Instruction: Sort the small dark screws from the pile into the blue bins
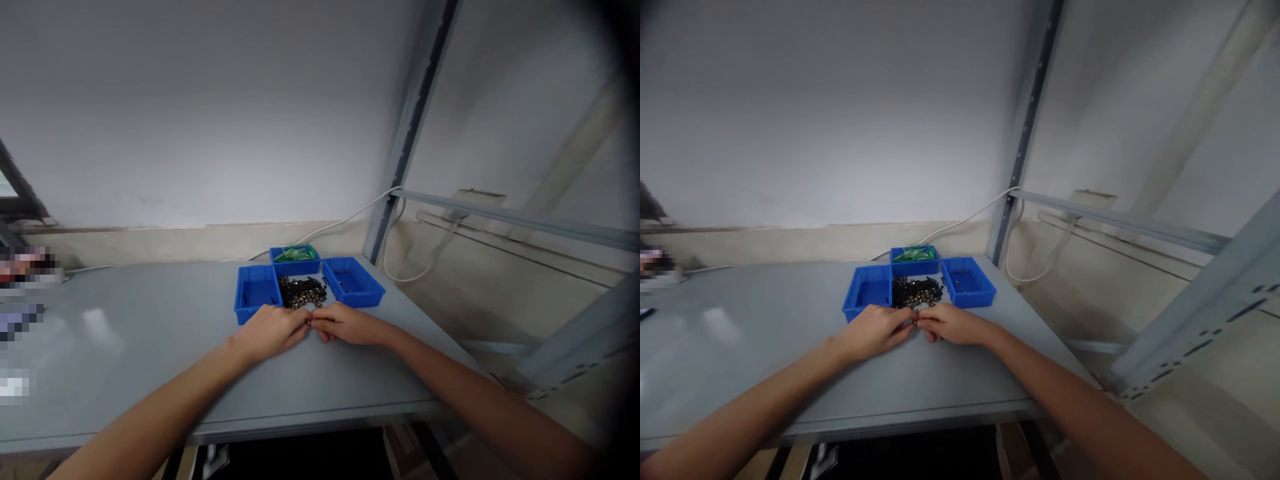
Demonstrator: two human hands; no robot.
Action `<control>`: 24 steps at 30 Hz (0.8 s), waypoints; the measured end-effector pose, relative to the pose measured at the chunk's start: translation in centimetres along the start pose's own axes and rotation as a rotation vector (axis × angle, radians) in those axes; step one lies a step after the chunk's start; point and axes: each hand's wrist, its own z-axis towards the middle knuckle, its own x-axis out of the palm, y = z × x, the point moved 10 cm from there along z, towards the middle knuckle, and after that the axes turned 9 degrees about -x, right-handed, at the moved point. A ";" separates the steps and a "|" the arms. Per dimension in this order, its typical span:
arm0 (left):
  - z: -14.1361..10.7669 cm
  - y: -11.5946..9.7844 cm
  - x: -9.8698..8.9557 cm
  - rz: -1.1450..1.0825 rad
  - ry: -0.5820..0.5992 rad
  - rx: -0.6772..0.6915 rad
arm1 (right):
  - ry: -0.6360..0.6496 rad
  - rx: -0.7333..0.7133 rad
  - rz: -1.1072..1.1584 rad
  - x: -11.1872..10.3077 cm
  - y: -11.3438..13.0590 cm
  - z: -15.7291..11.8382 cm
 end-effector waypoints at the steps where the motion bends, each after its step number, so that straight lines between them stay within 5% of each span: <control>1: 0.0 0.0 -0.1 -0.013 -0.007 0.009 | -0.004 -0.002 0.002 0.0 0.1 0.0; 24: -0.1 -1.0 -0.6 -0.129 -0.001 0.086 | -0.015 0.021 0.032 -0.2 -0.8 0.1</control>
